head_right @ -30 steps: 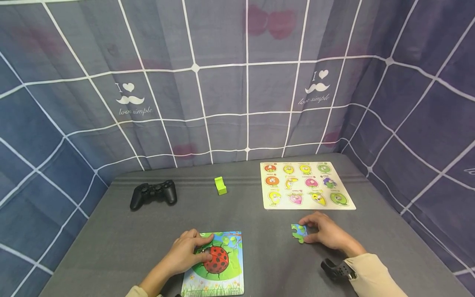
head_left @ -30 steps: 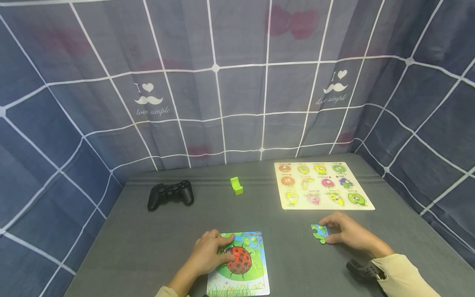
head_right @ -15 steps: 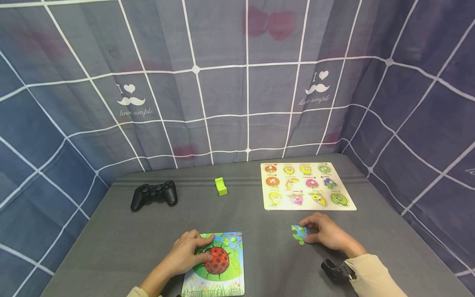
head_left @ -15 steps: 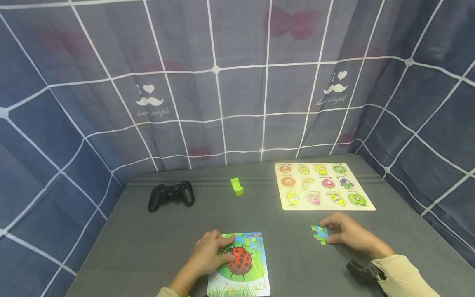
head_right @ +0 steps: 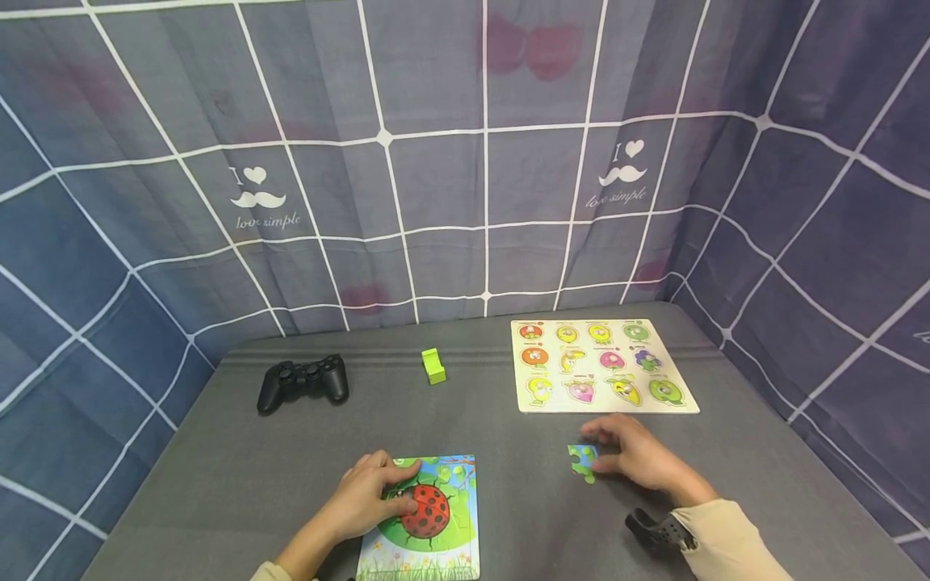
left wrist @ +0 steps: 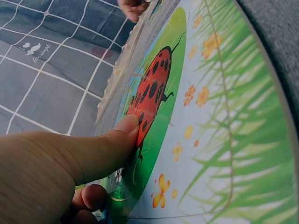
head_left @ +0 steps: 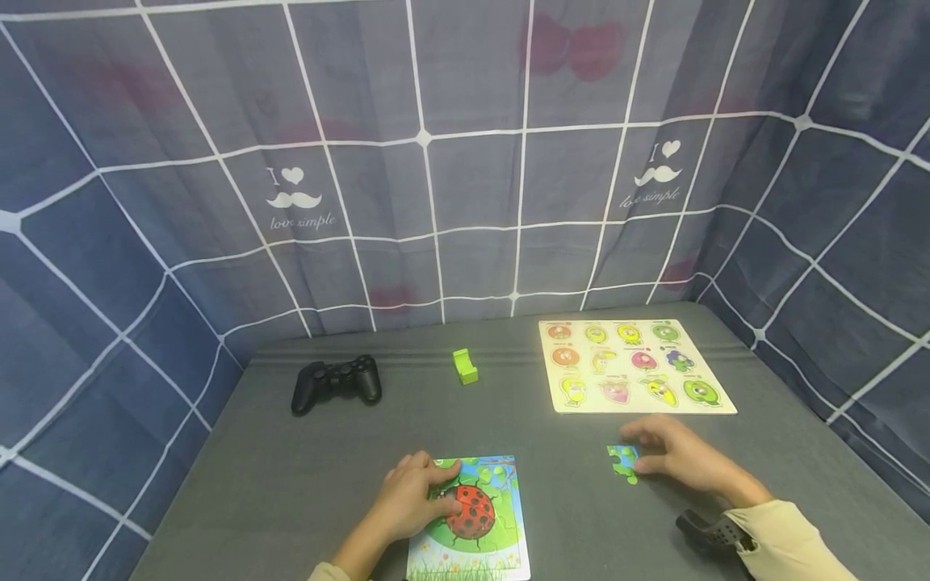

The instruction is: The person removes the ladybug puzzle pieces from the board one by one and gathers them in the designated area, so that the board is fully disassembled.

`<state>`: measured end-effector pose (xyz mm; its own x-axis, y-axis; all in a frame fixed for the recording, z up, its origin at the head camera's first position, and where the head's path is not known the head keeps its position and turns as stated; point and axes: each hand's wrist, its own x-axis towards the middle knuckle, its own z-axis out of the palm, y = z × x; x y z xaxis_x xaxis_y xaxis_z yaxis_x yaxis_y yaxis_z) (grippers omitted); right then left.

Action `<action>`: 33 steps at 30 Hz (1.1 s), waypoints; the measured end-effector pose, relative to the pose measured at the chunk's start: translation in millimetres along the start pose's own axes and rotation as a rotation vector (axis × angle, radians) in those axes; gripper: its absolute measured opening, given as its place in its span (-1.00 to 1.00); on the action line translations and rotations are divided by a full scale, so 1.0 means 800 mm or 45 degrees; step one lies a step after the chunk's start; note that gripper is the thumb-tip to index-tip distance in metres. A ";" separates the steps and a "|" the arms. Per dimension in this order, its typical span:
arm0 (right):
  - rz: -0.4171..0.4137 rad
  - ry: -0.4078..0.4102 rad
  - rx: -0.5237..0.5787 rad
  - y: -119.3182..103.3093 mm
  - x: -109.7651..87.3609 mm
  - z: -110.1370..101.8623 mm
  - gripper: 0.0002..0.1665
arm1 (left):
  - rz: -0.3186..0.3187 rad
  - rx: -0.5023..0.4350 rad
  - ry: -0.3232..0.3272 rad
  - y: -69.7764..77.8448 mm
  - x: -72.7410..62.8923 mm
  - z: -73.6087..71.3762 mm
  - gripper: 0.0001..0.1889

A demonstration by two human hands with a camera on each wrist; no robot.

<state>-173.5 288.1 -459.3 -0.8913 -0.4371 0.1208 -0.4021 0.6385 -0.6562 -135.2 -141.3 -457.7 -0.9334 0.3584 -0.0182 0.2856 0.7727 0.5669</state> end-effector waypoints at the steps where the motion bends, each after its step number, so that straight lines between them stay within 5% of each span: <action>1: -0.004 0.008 0.000 -0.005 0.003 0.000 -0.44 | -0.001 0.003 0.003 0.000 0.000 0.000 -0.37; 8: -0.075 0.027 -0.015 -0.043 0.029 0.020 -0.45 | -0.034 0.014 -0.025 -0.001 -0.002 0.000 -0.37; 15: -0.234 0.003 -0.092 -0.086 0.054 0.075 -0.58 | -0.041 -0.003 -0.011 0.000 -0.004 -0.002 -0.37; 23: -0.271 -0.137 -0.126 -0.147 0.083 0.140 -0.55 | -0.032 0.008 -0.038 0.003 -0.002 -0.004 -0.36; 33: -0.228 -0.120 -0.104 -0.171 0.089 0.165 -0.49 | -0.033 0.057 0.002 0.008 -0.005 -0.005 -0.36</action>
<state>-154.0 85.9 -459.1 -0.7822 -0.6029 0.1570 -0.5711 0.5932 -0.5674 -130.6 -140.3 -450.5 -0.9410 0.3370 -0.0307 0.2708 0.8043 0.5289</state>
